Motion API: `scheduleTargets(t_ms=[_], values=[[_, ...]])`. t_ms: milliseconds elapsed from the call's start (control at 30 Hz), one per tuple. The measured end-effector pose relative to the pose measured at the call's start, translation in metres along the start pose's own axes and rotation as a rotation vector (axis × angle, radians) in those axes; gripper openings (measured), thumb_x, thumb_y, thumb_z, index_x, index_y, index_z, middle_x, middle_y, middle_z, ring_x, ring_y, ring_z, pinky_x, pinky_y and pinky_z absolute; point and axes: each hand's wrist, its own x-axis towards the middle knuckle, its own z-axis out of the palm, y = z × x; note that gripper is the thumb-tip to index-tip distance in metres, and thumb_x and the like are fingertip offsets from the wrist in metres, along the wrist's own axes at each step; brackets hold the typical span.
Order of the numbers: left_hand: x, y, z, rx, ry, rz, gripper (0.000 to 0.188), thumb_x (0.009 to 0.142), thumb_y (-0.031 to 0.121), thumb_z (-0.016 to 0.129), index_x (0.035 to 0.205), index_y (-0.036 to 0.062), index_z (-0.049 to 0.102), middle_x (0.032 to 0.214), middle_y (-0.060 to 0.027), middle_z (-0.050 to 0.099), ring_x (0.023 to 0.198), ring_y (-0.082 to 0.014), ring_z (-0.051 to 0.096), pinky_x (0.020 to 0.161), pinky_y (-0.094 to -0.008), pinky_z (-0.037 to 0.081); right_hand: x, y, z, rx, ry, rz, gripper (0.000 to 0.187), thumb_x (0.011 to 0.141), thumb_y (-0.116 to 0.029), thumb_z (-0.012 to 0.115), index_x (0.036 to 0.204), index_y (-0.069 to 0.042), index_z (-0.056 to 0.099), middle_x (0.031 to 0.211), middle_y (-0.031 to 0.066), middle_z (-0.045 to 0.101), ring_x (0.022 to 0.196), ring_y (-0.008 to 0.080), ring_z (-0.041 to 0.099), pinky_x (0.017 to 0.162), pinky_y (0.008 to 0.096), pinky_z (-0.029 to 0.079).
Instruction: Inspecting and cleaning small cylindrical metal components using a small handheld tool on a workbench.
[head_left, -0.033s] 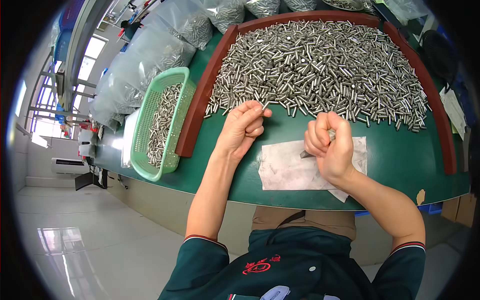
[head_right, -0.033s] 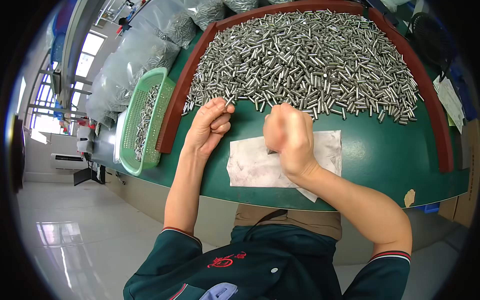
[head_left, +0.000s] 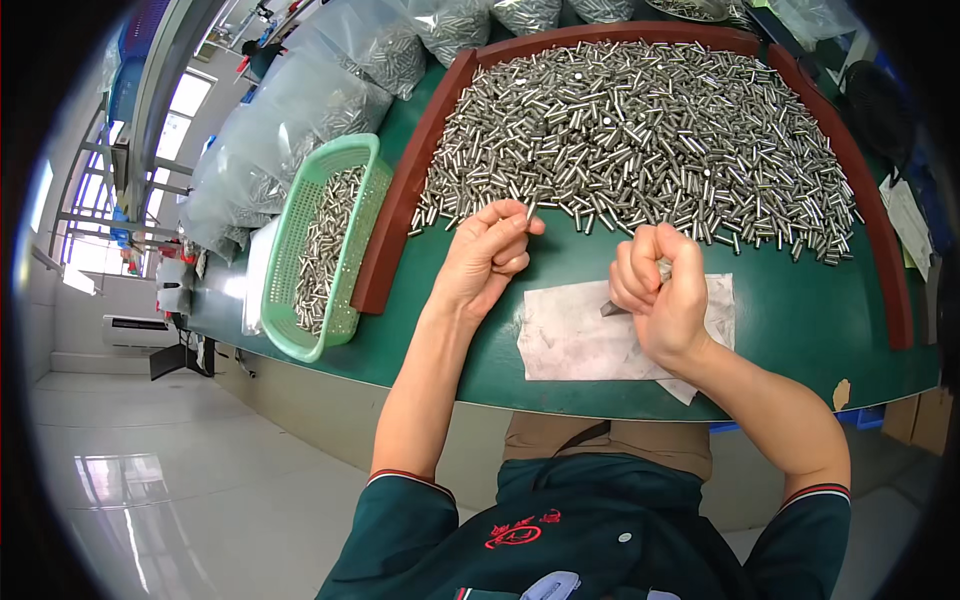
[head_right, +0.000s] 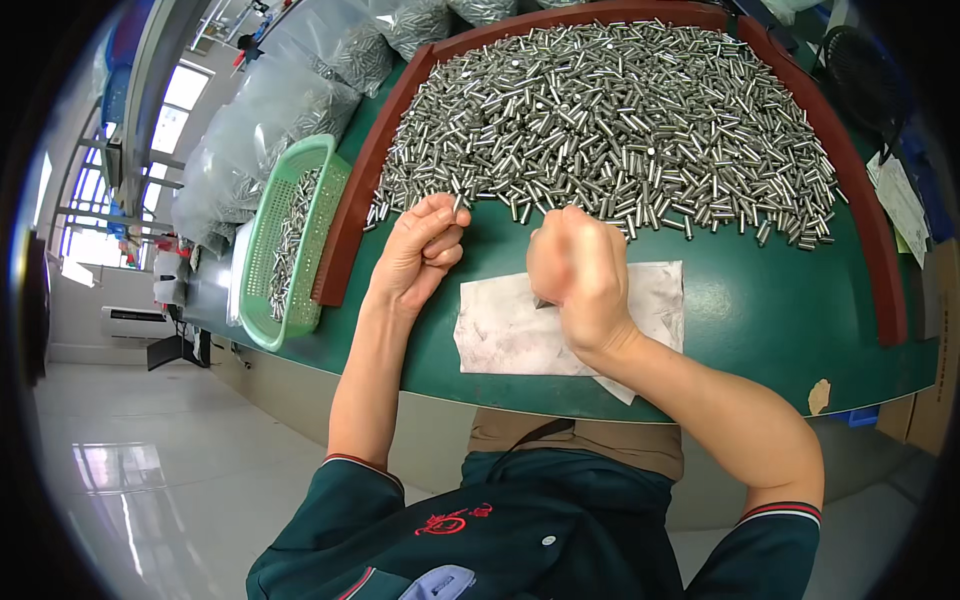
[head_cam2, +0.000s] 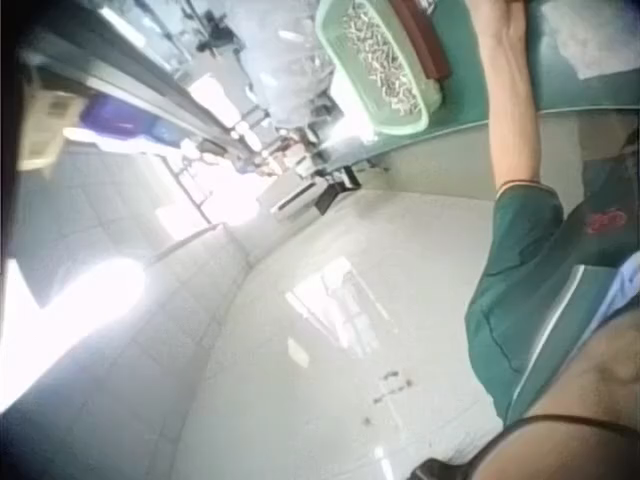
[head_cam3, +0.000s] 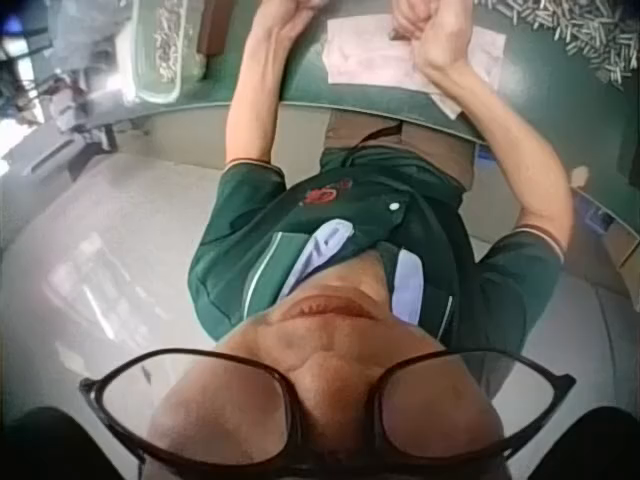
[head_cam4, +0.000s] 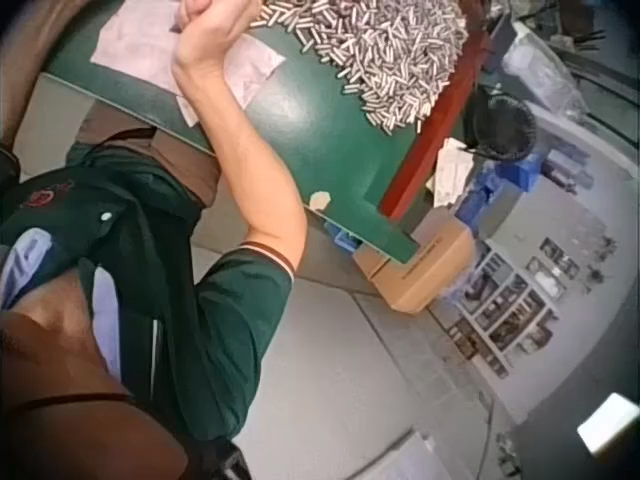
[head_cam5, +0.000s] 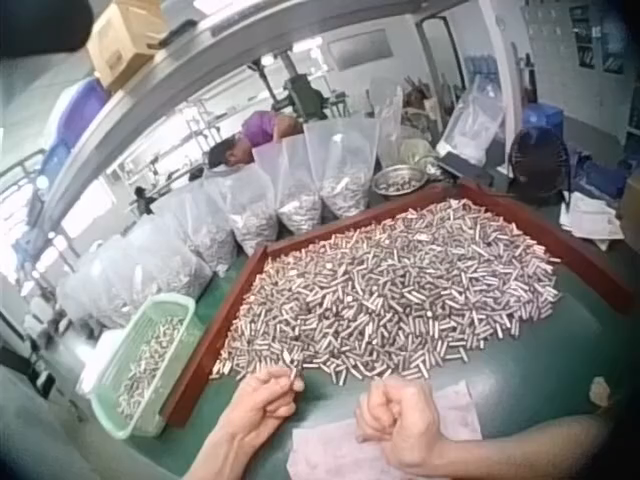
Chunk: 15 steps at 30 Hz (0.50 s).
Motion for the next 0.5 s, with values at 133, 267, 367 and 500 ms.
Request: scheduleTargets(t_ms=[133, 267, 367, 500], values=[[-0.0023, 0.0000, 0.0026, 0.064, 0.024, 0.006, 0.013, 0.081, 0.003, 0.053, 0.094, 0.0036, 0.056, 0.080, -0.0039, 0.057, 0.049, -0.0019, 0.030, 0.045, -0.0156, 0.027, -0.0004, 0.0006, 0.0029, 0.037, 0.028, 0.008, 0.035, 0.084, -0.021, 0.029, 0.052, -0.008, 0.028, 0.043, -0.0014, 0.025, 0.039, 0.0068, 0.019, 0.039, 0.0229, 0.017], [-0.0023, 0.0004, 0.0031, 0.074, 0.015, 0.021, 0.013, 0.081, 0.002, 0.053, 0.093, 0.0036, 0.056, 0.080, -0.0038, 0.057, 0.049, -0.0022, 0.030, 0.045, -0.0160, 0.027, 0.0004, 0.0005, 0.0028, 0.014, 0.009, 0.004, 0.036, 0.085, -0.022, 0.029, 0.051, -0.008, 0.028, 0.043, -0.0014, 0.025, 0.039, 0.0069, 0.019, 0.039, 0.0231, 0.017], [-0.0023, -0.0002, 0.0047, 0.088, 0.018, 0.025, 0.012, 0.081, 0.002, 0.052, 0.092, 0.0034, 0.057, 0.080, -0.0037, 0.057, 0.050, -0.0026, 0.030, 0.045, -0.0160, 0.027, 0.0002, 0.0011, 0.0021, 0.024, 0.017, 0.007, 0.037, 0.085, -0.022, 0.029, 0.051, -0.008, 0.028, 0.043, -0.0014, 0.025, 0.039, 0.0069, 0.019, 0.038, 0.0231, 0.018], [-0.0030, -0.0006, 0.0046, 0.088, 0.014, 0.026, 0.012, 0.081, 0.003, 0.052, 0.092, 0.0030, 0.057, 0.080, -0.0041, 0.057, 0.049, -0.0027, 0.030, 0.045, -0.0163, 0.027, -0.0005, 0.0012, 0.0017, 0.026, 0.007, 0.001, 0.036, 0.085, -0.022, 0.029, 0.052, -0.008, 0.028, 0.043, -0.0013, 0.025, 0.039, 0.0069, 0.019, 0.038, 0.0230, 0.017]])
